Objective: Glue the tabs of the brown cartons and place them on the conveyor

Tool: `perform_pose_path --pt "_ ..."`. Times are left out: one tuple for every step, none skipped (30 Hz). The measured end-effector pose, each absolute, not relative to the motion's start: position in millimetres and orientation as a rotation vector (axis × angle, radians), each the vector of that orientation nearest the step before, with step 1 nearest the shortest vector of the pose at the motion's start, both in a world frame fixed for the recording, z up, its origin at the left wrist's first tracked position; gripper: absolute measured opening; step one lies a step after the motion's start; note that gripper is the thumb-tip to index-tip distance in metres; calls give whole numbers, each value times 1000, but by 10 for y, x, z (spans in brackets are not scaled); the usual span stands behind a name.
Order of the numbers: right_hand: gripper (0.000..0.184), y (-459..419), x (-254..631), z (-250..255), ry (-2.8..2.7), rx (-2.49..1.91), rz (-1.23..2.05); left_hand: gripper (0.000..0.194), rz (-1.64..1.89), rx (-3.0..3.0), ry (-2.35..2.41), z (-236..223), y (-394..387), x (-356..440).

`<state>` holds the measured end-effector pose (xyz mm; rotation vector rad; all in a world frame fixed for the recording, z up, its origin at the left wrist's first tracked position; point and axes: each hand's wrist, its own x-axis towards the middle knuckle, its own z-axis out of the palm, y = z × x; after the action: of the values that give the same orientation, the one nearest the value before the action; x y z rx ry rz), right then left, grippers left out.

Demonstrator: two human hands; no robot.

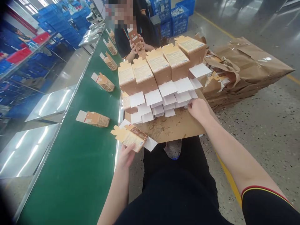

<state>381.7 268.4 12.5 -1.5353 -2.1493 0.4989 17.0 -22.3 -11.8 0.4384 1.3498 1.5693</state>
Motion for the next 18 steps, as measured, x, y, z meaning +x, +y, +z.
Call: perform_pose_path --pt "27 2650 3846 158 -2131 -1513 501 94 1542 466 1374 -138 -211 187" --pt "26 2593 3886 195 -2101 -1495 497 97 1516 501 1395 -148 -194 196" --pt "24 2510 3932 231 -2063 -1486 488 100 1502 539 1415 -152 -173 199" --pt "22 2401 3979 263 -2016 -1484 480 103 1504 576 1434 -158 -151 202" --pt "19 2267 4020 285 -1963 -1486 475 106 1519 607 1452 -167 -128 206" --pt "15 2110 4046 294 -1908 -1486 478 110 1540 626 1470 -183 -106 212" --pt "12 1935 4048 290 -1856 -1480 491 112 1560 634 1491 -202 -86 221" --pt "9 1747 4021 271 -1806 -1465 514 113 1573 634 1510 -224 -68 230" --pt "8 1555 3960 238 -1769 -1439 549 113 1582 627 1530 -243 -54 239" --pt "9 1364 3865 195 -1750 -1400 601 112 1587 612 1547 -258 -44 246" --pt "11 1183 3741 142 -1751 -1351 673 110 1589 591 1561 -265 -37 251" --pt "12 1019 3595 84 -1777 -1291 758 107 1589 568 1571 -264 -33 253" --pt "13 877 3437 24 -1811 -1221 839 105 1587 548 1578 -256 -30 255" --pt "15 760 3280 -36 -1844 -1149 903 103 1584 535 1584 -243 -29 257" --pt "17 669 3132 -94 -1873 -1086 953 103 1580 535 1589 -228 -28 262" --pt "20 603 3003 -146 -1895 -1034 983 103 1579 547 1593 -213 -28 269" --pt "22 559 2899 -193 -1915 -993 999 104 1585 565 1597 -201 -27 279" --pt "23 533 2820 -234 -1932 -968 1005 105 1595 582 1601 -191 -25 292"
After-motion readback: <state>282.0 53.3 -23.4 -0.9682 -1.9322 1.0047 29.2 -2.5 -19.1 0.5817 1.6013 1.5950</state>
